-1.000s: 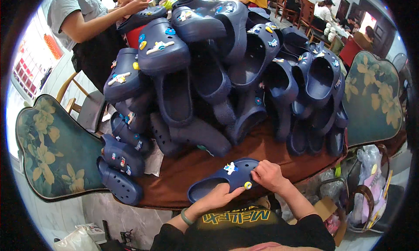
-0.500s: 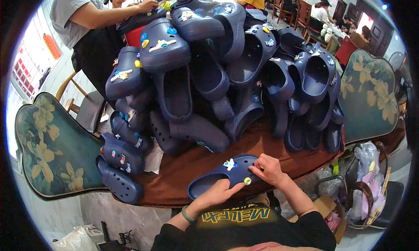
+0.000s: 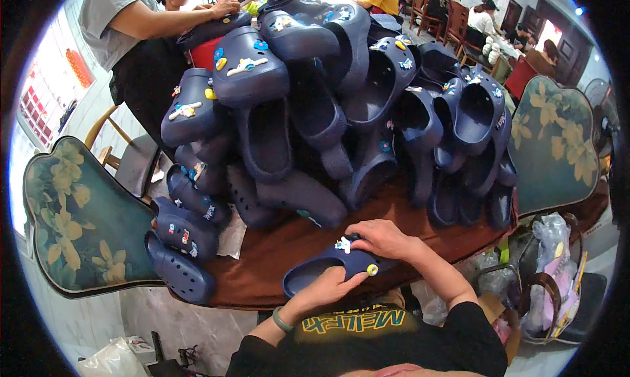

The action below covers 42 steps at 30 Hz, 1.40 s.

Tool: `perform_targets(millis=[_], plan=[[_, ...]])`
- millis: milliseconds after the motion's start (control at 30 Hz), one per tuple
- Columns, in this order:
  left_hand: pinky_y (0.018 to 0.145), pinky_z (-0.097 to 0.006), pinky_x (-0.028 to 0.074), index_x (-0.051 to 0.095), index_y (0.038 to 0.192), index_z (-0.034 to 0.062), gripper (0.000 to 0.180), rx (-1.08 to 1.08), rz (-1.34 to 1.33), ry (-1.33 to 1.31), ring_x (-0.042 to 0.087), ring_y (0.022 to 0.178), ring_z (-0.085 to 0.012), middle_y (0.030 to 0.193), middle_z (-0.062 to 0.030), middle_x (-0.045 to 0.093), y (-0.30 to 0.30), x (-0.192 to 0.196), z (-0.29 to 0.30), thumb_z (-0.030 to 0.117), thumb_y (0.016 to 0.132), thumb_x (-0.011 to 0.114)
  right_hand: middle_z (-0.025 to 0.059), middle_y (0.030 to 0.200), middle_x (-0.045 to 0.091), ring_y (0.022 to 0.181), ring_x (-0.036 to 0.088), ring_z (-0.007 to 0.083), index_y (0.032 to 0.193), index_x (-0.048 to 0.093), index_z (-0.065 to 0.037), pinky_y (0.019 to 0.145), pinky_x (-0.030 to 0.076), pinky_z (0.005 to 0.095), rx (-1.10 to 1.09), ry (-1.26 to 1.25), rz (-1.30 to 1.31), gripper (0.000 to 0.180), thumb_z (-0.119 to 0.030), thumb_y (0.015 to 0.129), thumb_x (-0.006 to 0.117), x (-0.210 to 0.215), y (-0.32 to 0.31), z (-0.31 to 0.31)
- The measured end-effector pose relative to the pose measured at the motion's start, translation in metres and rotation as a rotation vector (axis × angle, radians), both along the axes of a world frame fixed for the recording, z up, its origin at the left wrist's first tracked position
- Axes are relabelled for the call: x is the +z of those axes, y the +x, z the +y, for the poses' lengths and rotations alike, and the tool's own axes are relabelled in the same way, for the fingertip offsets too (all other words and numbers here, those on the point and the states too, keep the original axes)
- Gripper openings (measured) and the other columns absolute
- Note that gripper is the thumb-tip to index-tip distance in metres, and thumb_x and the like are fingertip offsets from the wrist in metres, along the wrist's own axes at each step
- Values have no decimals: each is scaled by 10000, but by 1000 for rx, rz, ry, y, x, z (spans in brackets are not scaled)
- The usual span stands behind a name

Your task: Manually attaching decorative charms and labels to rubber clogs.

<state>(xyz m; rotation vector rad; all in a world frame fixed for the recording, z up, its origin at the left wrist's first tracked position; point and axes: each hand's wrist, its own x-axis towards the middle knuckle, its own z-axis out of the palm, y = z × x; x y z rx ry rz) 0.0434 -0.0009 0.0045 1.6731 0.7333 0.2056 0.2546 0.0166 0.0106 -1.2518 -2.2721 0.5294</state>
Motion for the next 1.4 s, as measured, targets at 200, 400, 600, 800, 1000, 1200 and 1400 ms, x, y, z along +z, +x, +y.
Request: perform_targets(millis=[200, 400, 600, 800, 1000, 1200, 1400], plan=[[560, -384, 414, 617, 873, -35, 456, 28, -44, -1, 495, 587, -201, 627, -111, 565, 1, 10, 2, 405, 962, 538, 100, 834, 621, 785, 642, 312, 995, 638, -111, 667, 505, 431, 23, 62, -143, 227, -302, 872, 637, -5, 1, 2], [563, -390, 415, 606, 839, -40, 469, 100, -246, 59, 490, 584, -212, 637, -124, 564, 4, 5, -2, 408, 960, 539, 93, 860, 635, 797, 645, 307, 1093, 644, -150, 665, 503, 409, 201, -116, -36, 311, -371, 875, 630, 9, 10, 16], [599, -386, 427, 596, 883, -40, 453, -51, 73, -16, 507, 632, -210, 689, -137, 572, 0, 14, 5, 403, 961, 538, 105, 835, 647, 711, 649, 323, 1032, 640, -123, 606, 505, 428, 154, 20, -177, 243, -329, 929, 563, 1, -11, 13], [584, -387, 422, 603, 880, -27, 443, 39, -117, 3, 495, 615, -207, 670, -130, 561, 1, 1, 1, 407, 951, 558, 133, 729, 632, 624, 637, 337, 823, 578, -44, 525, 479, 445, 101, 154, -211, 258, -268, 944, 539, -3, -19, 15], [617, -375, 431, 611, 909, -17, 419, 35, -39, -13, 508, 653, -201, 712, -121, 581, 2, 10, 2, 399, 944, 575, 131, 687, 629, 593, 630, 328, 752, 560, -51, 495, 471, 432, 40, 207, -173, 279, -260, 937, 556, -6, -21, 17], [639, -376, 441, 623, 938, -31, 425, 97, -121, -1, 534, 684, -207, 741, -112, 605, 3, 0, -2, 391, 940, 583, 124, 653, 630, 584, 632, 314, 709, 575, -64, 492, 476, 418, -29, 252, -175, 313, -285, 930, 570, -13, -26, 18], [666, -370, 449, 629, 986, -33, 428, 57, 14, -53, 560, 721, -211, 784, -117, 628, 4, 13, 2, 390, 933, 592, 104, 631, 621, 561, 624, 295, 669, 590, -66, 493, 472, 410, -33, 321, -169, 314, -287, 887, 639, -16, -28, 23]])
